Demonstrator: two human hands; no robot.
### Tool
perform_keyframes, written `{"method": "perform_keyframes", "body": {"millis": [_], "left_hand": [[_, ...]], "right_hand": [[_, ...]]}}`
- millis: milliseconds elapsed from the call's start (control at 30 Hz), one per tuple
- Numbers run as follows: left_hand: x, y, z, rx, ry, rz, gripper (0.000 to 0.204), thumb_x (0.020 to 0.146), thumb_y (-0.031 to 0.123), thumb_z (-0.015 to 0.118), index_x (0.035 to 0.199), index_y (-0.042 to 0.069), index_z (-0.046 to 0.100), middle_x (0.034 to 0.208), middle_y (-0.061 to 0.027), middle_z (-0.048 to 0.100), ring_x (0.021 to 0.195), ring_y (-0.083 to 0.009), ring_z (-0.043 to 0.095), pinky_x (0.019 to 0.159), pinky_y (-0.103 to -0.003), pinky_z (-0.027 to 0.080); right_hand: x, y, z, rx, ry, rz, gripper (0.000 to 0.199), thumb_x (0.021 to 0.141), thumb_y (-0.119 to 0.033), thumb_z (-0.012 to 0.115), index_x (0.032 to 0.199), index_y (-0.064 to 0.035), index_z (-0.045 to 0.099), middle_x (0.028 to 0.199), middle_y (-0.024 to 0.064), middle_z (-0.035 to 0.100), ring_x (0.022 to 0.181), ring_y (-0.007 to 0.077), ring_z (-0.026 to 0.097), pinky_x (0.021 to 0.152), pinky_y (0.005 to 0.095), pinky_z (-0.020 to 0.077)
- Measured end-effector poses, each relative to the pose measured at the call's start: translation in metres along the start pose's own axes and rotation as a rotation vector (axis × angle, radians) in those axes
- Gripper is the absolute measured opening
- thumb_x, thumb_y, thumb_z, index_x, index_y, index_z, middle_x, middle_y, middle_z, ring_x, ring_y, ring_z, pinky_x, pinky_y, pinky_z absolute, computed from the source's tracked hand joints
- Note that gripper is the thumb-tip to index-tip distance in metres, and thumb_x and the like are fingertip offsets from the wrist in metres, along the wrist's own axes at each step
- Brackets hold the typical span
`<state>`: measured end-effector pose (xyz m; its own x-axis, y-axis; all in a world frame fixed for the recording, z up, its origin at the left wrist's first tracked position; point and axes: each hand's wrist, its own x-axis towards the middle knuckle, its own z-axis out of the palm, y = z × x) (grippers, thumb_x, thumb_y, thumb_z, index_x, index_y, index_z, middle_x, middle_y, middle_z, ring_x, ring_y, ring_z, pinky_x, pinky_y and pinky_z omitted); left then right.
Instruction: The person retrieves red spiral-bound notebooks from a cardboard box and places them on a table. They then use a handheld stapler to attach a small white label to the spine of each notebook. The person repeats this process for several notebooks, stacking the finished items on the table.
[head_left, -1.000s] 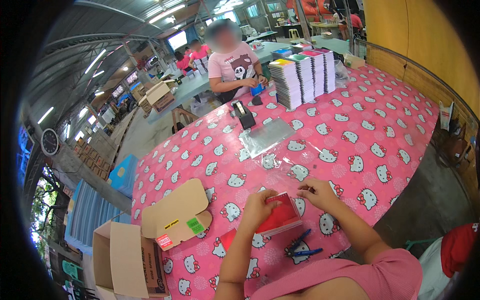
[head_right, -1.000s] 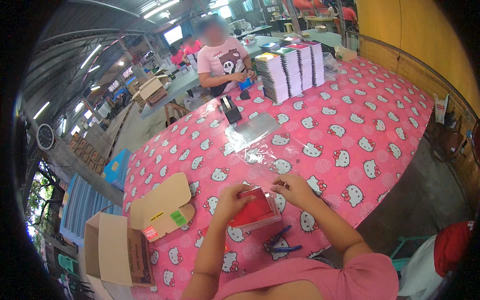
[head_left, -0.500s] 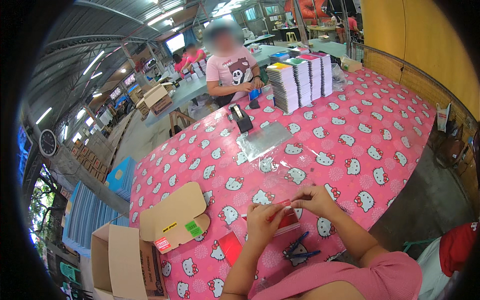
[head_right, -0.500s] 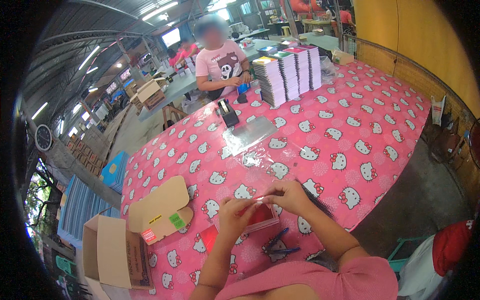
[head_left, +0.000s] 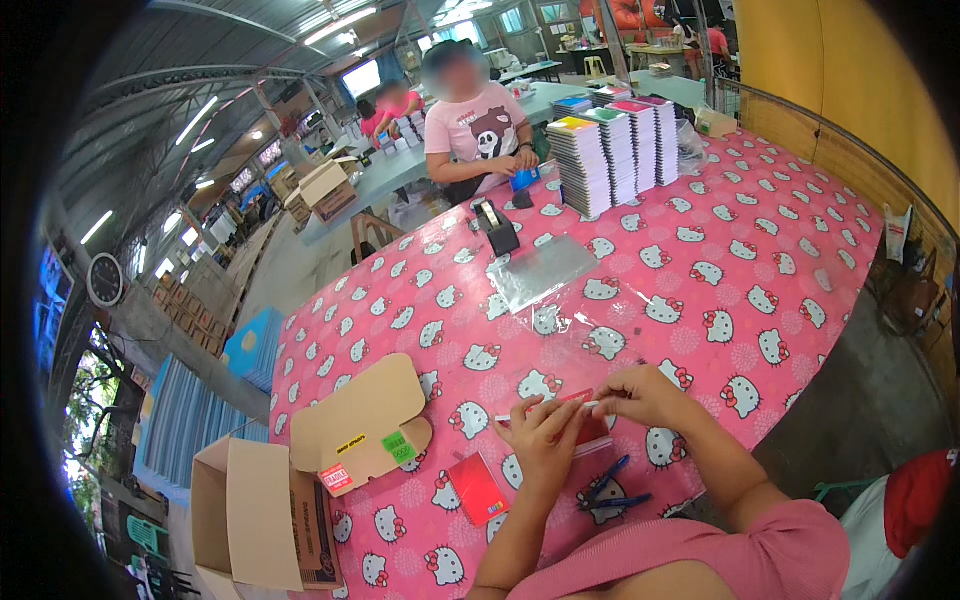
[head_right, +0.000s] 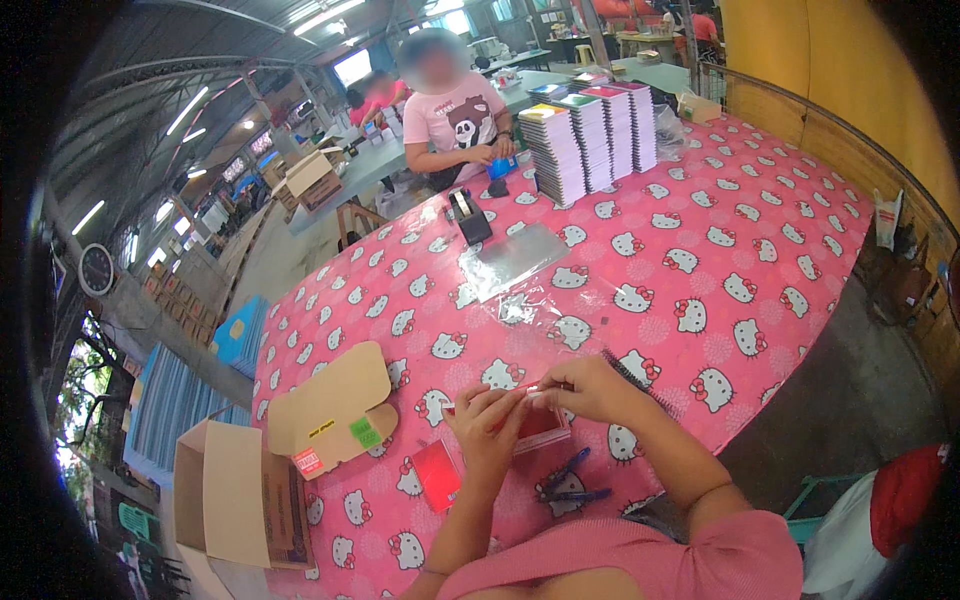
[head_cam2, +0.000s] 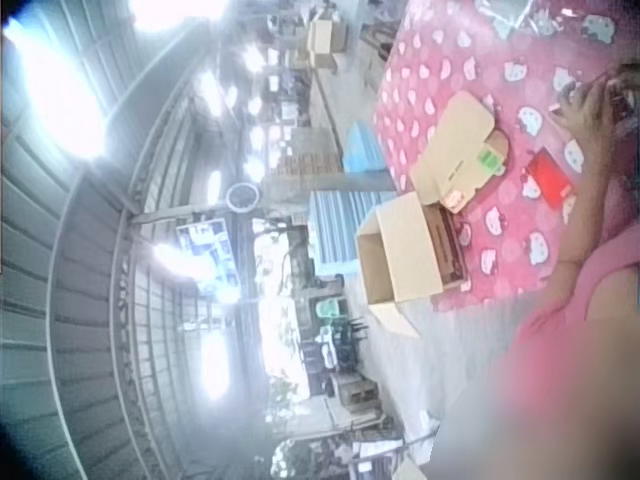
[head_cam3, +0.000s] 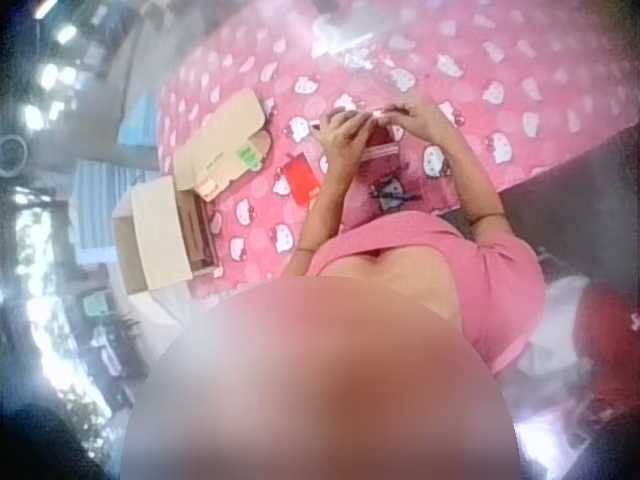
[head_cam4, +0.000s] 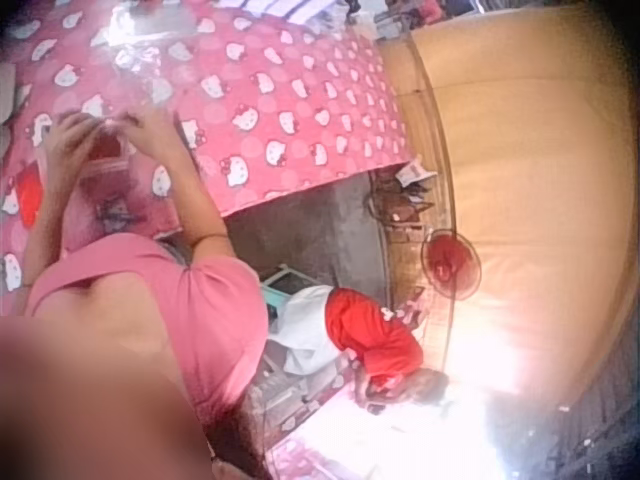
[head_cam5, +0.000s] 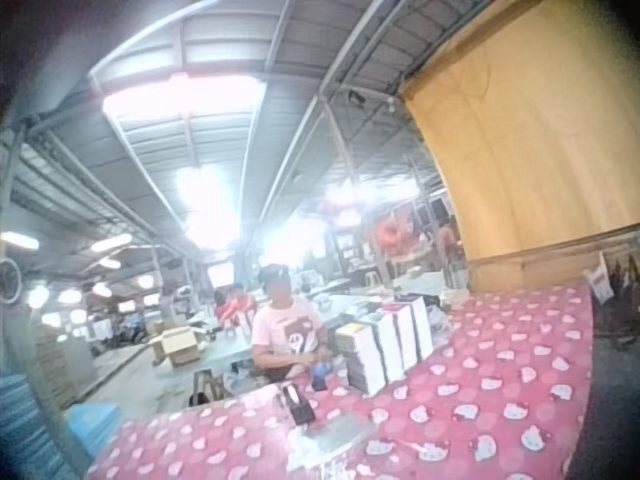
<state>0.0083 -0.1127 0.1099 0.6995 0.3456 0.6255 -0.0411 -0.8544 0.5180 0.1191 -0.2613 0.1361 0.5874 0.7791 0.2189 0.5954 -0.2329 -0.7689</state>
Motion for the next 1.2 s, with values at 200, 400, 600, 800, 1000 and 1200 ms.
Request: {"method": "perform_keyframes", "body": {"millis": [200, 400, 600, 800, 1000, 1200], "left_hand": [[-0.001, 0.003, -0.004, 0.059, -0.027, 0.002, 0.019, 0.074, 0.022, 0.074, 0.092, 0.018, 0.072, 0.086, 0.0058, 0.066, 0.085, -0.0136, 0.051, 0.085, -0.042, 0.026], [-0.002, -0.001, -0.007, 0.014, -0.058, -0.024, 0.020, 0.073, 0.020, 0.073, 0.093, 0.021, 0.072, 0.088, 0.0071, 0.066, 0.083, -0.0125, 0.052, 0.086, -0.042, 0.025], [-0.002, -0.008, -0.005, 0.003, -0.049, 0.031, 0.020, 0.073, 0.016, 0.072, 0.091, 0.023, 0.073, 0.088, 0.0079, 0.067, 0.083, -0.0124, 0.053, 0.087, -0.042, 0.025], [0.000, -0.009, -0.005, -0.018, -0.067, 0.027, 0.021, 0.073, 0.015, 0.072, 0.092, 0.023, 0.073, 0.089, 0.0085, 0.067, 0.084, -0.0121, 0.053, 0.086, -0.040, 0.026], [0.000, -0.012, -0.002, 0.015, -0.067, -0.036, 0.027, 0.071, 0.017, 0.075, 0.097, 0.021, 0.071, 0.087, 0.0065, 0.067, 0.082, -0.0130, 0.053, 0.087, -0.039, 0.026], [0.002, -0.008, -0.005, -0.025, -0.078, -0.049, 0.025, 0.071, 0.019, 0.076, 0.095, 0.017, 0.071, 0.084, 0.0040, 0.067, 0.080, -0.0134, 0.053, 0.087, -0.038, 0.027]], "right_hand": [[-0.007, 0.003, 0.014, -0.021, 0.151, -0.141, 0.024, 0.079, -0.013, 0.067, 0.101, -0.0038, 0.062, 0.084, 0.0118, 0.057, 0.074, 0.0260, 0.058, 0.064, 0.0338, 0.0473], [-0.004, -0.007, 0.015, -0.221, 0.199, -0.166, 0.017, 0.079, -0.011, 0.065, 0.092, -0.0044, 0.055, 0.081, 0.0110, 0.055, 0.075, 0.0308, 0.057, 0.062, 0.0377, 0.0469], [0.000, -0.009, 0.019, -0.173, 0.190, -0.140, 0.016, 0.079, -0.014, 0.065, 0.089, -0.0051, 0.055, 0.082, 0.0107, 0.056, 0.077, 0.0318, 0.057, 0.062, 0.0393, 0.0464], [-0.001, -0.012, 0.023, -0.191, 0.269, -0.122, 0.012, 0.078, -0.012, 0.066, 0.084, -0.0061, 0.058, 0.082, 0.0094, 0.056, 0.074, 0.0310, 0.058, 0.061, 0.0390, 0.0469], [0.003, -0.020, 0.021, -0.182, 0.284, -0.213, 0.010, 0.078, -0.011, 0.065, 0.080, -0.0053, 0.058, 0.079, 0.0097, 0.056, 0.070, 0.0305, 0.058, 0.058, 0.0372, 0.0465], [0.004, -0.021, 0.026, -0.300, 0.329, -0.247, 0.010, 0.078, -0.011, 0.065, 0.078, -0.0048, 0.057, 0.079, 0.0103, 0.055, 0.071, 0.0301, 0.058, 0.057, 0.0366, 0.0460]]}}
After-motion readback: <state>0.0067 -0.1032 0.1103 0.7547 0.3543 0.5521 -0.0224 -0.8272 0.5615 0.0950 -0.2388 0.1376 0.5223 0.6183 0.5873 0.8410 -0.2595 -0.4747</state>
